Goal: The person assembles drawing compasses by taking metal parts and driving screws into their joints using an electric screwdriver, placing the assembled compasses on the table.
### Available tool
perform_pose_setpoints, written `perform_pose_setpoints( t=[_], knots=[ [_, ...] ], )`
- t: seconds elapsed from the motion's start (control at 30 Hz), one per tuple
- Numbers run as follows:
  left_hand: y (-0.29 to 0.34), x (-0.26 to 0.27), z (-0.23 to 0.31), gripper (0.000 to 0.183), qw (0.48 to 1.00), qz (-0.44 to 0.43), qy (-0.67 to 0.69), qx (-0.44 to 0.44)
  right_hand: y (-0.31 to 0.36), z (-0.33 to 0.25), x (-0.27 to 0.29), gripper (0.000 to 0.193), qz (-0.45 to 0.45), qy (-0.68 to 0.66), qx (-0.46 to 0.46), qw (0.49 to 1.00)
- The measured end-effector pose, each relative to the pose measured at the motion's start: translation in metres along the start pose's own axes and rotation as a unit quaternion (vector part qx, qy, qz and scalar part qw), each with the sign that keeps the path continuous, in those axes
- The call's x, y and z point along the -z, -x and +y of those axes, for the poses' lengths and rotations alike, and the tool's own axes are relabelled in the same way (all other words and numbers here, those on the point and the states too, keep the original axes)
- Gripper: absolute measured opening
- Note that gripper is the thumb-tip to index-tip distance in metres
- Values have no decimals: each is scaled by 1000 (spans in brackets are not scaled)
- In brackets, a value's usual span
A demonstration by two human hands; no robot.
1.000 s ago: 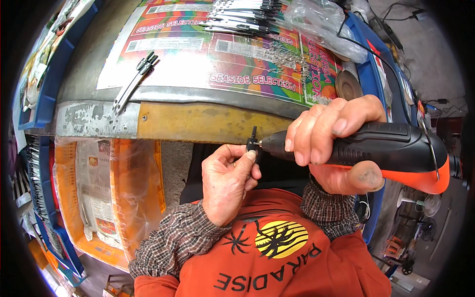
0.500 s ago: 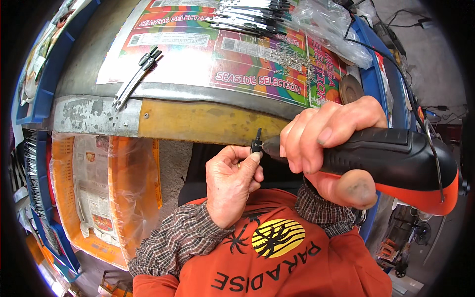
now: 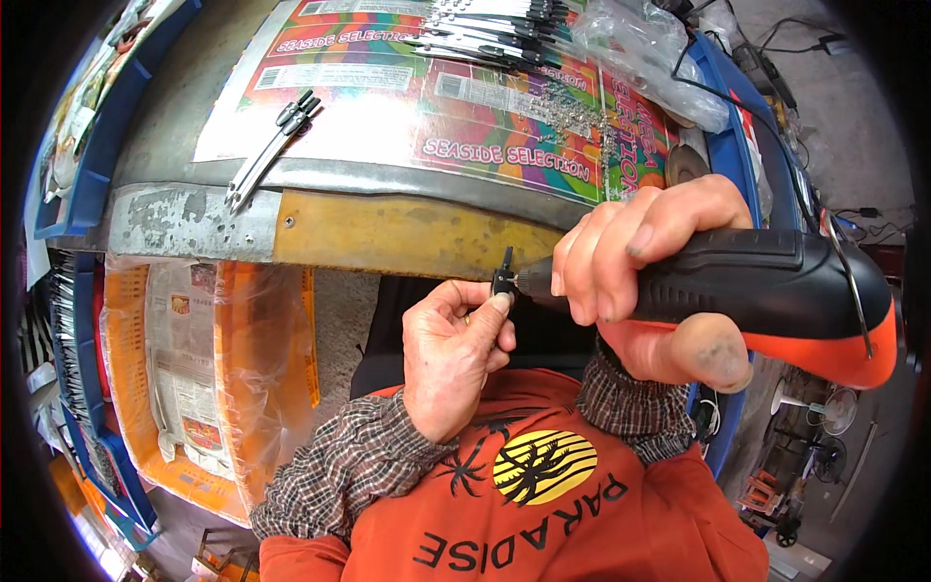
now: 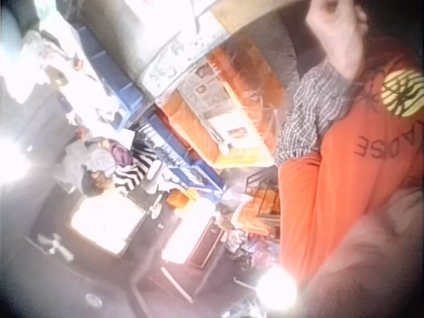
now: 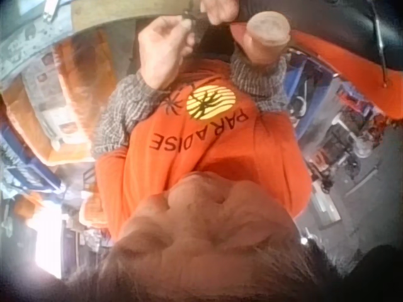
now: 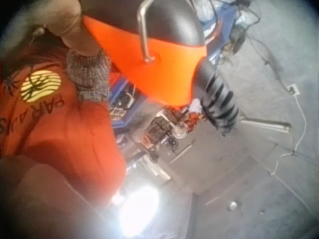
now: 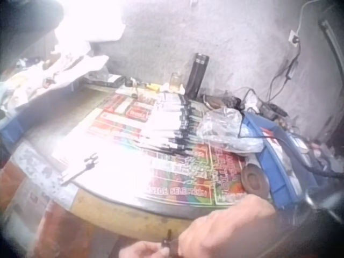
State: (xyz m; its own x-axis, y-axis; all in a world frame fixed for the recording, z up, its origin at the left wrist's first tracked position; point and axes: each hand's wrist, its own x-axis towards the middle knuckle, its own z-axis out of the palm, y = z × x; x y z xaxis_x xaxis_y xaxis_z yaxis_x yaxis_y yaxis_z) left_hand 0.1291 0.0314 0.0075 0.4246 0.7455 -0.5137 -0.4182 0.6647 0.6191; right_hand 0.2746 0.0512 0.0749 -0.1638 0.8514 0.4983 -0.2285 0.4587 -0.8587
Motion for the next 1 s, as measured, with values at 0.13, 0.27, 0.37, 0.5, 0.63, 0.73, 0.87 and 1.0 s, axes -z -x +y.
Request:
perform_pose_setpoints(
  t=[0.13,0.27,0.37,0.5,0.63,0.73,0.87,1.0],
  knots=[
    [-1,2,-1,9,1000,2,-2,-4,1,-4,2,64,-5,14,-24,1000],
    [-1,1,-1,9,1000,0,3,-8,-5,1,6,60,-78,-17,39,996],
    [-2,2,-3,9,1000,1,4,-13,-7,-5,3,58,-82,12,26,996],
    [-2,2,-1,9,1000,3,7,-7,-6,1,4,59,-78,-12,27,997],
    [-2,2,-2,9,1000,5,10,-4,-7,1,7,59,-94,-15,28,995],
    [-2,2,-2,9,1000,6,4,-2,-7,1,7,59,-94,-20,28,995],
    [-2,4,-2,9,1000,-1,7,-1,-7,3,5,58,-97,-24,26,995],
    [-3,4,-2,10,1000,2,-1,0,-10,-1,6,56,-114,-11,17,993]
  ],
)
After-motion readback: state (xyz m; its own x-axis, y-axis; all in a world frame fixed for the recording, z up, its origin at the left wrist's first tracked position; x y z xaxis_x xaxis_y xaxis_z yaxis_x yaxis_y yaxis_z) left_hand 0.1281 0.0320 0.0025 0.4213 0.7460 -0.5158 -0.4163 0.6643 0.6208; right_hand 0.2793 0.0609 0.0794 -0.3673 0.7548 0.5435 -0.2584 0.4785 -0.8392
